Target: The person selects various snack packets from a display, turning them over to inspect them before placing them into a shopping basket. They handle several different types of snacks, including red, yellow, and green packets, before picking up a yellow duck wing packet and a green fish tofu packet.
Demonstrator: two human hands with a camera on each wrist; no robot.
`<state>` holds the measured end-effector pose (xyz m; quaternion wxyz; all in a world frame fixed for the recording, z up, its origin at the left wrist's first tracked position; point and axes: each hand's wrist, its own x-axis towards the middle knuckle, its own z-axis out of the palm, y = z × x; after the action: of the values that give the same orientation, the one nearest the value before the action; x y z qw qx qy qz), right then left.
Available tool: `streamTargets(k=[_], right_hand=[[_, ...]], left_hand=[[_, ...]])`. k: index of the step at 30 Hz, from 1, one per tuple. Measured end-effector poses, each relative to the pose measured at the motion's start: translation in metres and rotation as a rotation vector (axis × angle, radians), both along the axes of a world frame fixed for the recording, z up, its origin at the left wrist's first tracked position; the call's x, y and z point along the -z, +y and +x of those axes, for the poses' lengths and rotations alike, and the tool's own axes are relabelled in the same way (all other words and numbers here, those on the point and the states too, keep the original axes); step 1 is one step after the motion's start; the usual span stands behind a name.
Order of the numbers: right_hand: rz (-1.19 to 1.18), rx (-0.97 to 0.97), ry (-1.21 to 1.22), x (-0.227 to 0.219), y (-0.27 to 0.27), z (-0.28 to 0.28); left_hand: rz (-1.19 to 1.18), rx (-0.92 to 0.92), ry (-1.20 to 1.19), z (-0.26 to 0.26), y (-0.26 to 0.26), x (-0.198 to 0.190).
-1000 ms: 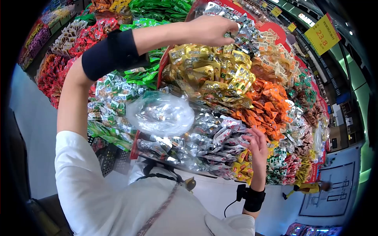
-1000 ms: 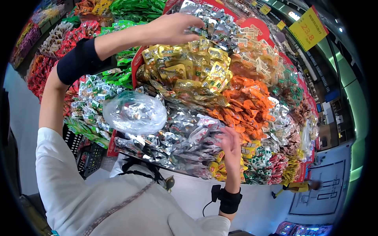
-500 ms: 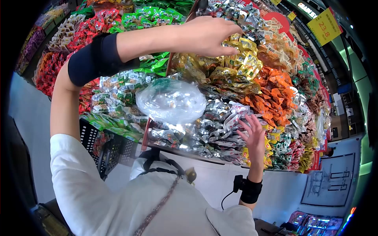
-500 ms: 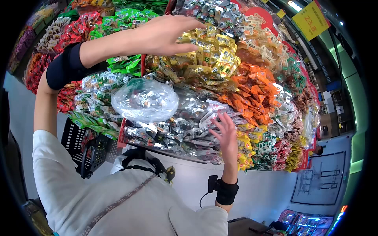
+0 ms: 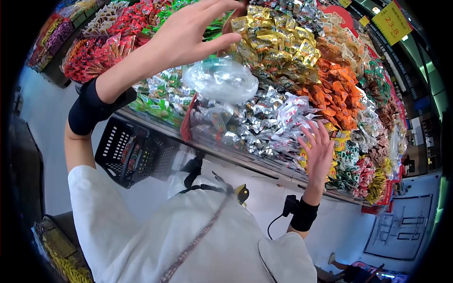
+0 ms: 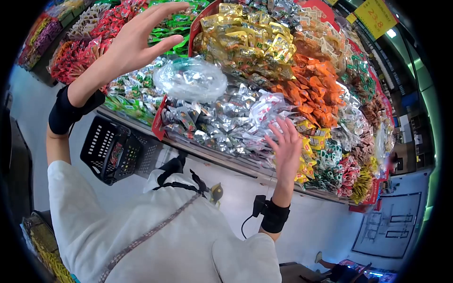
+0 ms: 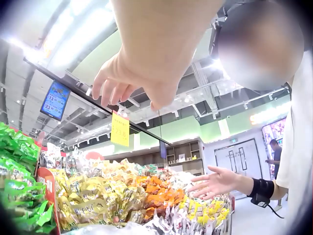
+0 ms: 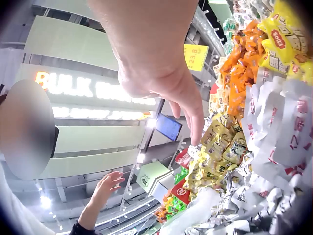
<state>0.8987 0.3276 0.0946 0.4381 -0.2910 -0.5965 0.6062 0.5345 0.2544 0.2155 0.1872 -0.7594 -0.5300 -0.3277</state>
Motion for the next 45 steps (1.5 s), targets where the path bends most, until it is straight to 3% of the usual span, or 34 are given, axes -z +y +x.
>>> streamTargets(k=[3, 6, 13, 16, 23, 30, 32, 35, 45], right_hand=[[-0.049, -0.016, 0.036, 0.015, -0.017, 0.013], [-0.079, -0.027, 0.053, 0.028, -0.035, 0.026], [-0.227, -0.149, 0.149, 0.074, -0.083, 0.037], [-0.272, -0.246, 0.147, 0.080, -0.101, 0.009], [-0.337, -0.483, 0.086, 0.092, -0.130, -0.055], [-0.406, -0.596, -0.015, 0.114, -0.169, -0.110], [-0.409, -0.601, -0.037, 0.121, -0.187, -0.129], [-0.428, -0.601, -0.060, 0.130, -0.219, -0.159], [-0.496, -0.642, -0.146, 0.154, -0.358, -0.262]], left_hand=[[-0.082, -0.085, -0.113, 0.018, -0.040, 0.016], [0.044, -0.175, -0.156, 0.006, -0.070, 0.067], [-0.146, -0.410, -0.658, 0.019, -0.183, 0.166], [-0.217, -0.554, -0.714, 0.034, -0.231, 0.184], [-0.081, -0.800, -0.884, 0.032, -0.333, 0.209], [0.027, -0.871, -1.053, 0.016, -0.410, 0.233], [0.097, -0.853, -1.084, 0.005, -0.431, 0.241], [0.012, -0.930, -1.027, -0.015, -0.467, 0.248], [0.013, -1.048, -1.188, -0.077, -0.632, 0.280]])
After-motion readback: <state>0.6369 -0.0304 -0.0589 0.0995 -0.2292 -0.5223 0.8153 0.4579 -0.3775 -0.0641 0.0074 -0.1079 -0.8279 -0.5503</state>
